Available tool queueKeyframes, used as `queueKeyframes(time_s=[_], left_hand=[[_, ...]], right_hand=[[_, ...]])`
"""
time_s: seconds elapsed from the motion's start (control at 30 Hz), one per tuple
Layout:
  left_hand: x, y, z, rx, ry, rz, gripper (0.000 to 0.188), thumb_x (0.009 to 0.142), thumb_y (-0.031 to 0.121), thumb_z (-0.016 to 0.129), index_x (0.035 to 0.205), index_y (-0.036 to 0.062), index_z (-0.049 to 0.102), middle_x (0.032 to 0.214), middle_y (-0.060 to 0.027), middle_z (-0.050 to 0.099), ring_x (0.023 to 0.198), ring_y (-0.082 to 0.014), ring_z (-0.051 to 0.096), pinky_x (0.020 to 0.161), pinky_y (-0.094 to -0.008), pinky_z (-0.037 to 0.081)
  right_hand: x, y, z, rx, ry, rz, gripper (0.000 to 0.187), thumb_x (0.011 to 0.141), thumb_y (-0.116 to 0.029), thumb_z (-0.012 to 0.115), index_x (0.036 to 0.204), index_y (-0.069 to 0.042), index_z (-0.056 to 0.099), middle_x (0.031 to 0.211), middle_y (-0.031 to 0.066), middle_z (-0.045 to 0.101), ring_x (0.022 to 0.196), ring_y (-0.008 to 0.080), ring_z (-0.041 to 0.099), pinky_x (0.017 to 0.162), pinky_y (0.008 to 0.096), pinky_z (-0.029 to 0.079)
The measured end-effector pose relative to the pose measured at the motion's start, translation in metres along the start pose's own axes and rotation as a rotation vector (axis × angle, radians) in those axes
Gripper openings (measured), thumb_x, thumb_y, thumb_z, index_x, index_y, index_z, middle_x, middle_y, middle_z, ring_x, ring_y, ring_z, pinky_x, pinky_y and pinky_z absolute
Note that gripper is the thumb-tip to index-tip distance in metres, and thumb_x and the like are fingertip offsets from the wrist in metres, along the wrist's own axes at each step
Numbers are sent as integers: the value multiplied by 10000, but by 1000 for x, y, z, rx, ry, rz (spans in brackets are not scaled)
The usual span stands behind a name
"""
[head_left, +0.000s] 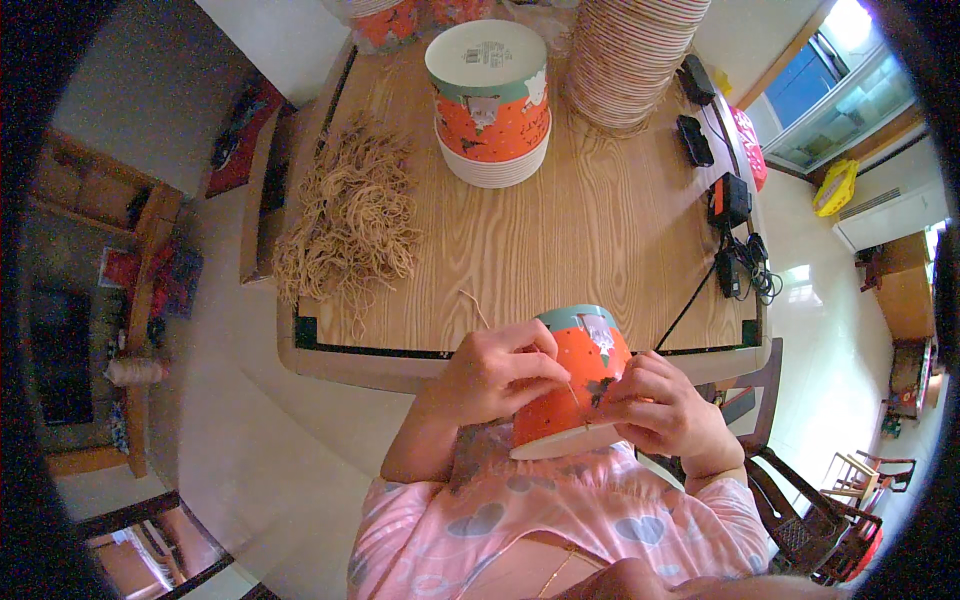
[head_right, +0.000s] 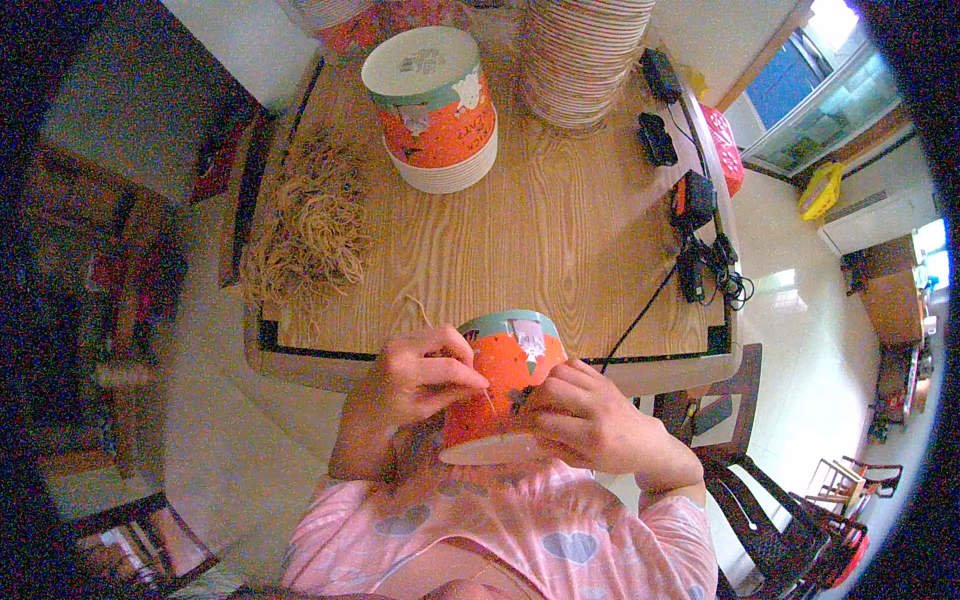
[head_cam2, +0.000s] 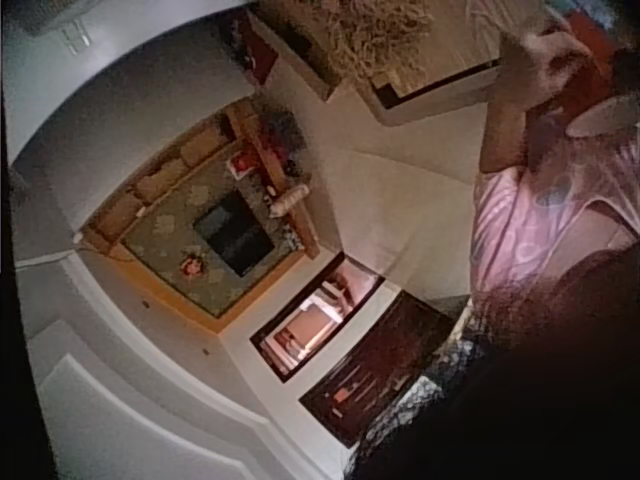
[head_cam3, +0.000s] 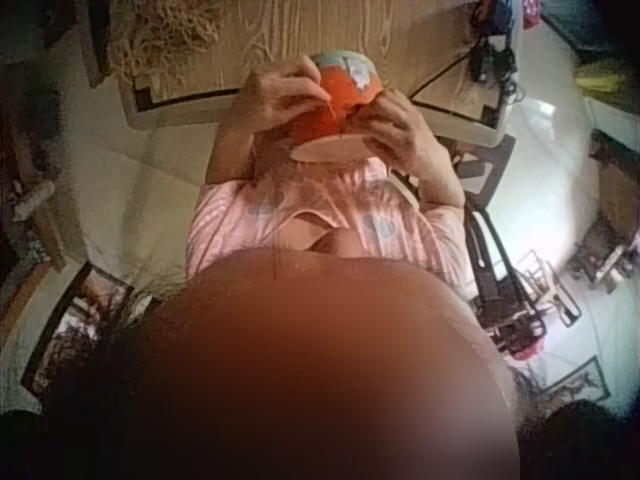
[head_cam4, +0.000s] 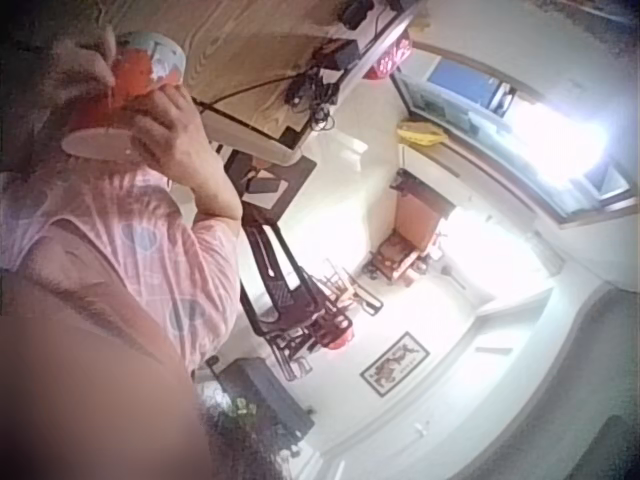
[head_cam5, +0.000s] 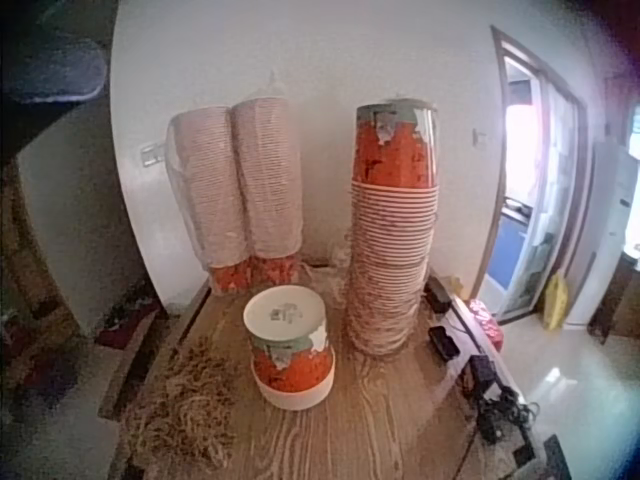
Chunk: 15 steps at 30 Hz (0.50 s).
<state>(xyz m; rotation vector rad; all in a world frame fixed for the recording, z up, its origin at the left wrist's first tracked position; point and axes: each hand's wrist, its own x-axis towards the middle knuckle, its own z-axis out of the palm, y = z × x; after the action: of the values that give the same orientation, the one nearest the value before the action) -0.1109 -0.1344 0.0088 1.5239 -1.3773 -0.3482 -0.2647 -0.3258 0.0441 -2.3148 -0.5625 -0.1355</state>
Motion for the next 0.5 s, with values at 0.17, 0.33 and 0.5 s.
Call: queueKeyframes(time_s=[0.17,0.33,0.5], left_hand=[[2,1,1,21,-4,-9,176,658,42,708,818,99,659,832,-48,566,740,-210,600,623,-312,504],[7,17,-1,-20,-33,-67,192,661,55,708,844,97,665,832,-47,574,759,-212,606,641,-315,510],[5,14,-1,-73,-102,3,184,659,64,708,835,89,662,792,-46,576,738,-203,609,633,-313,507]], right_hand=[[5,-1,-1,8,37,-11,280,635,-87,659,911,-73,616,890,58,549,865,274,540,780,410,443],[4,0,1,14,66,4,291,649,-85,663,933,-79,603,911,65,548,882,288,540,774,414,446],[4,-2,2,19,64,71,308,653,-90,668,952,-88,595,928,70,547,882,293,538,782,414,442]])
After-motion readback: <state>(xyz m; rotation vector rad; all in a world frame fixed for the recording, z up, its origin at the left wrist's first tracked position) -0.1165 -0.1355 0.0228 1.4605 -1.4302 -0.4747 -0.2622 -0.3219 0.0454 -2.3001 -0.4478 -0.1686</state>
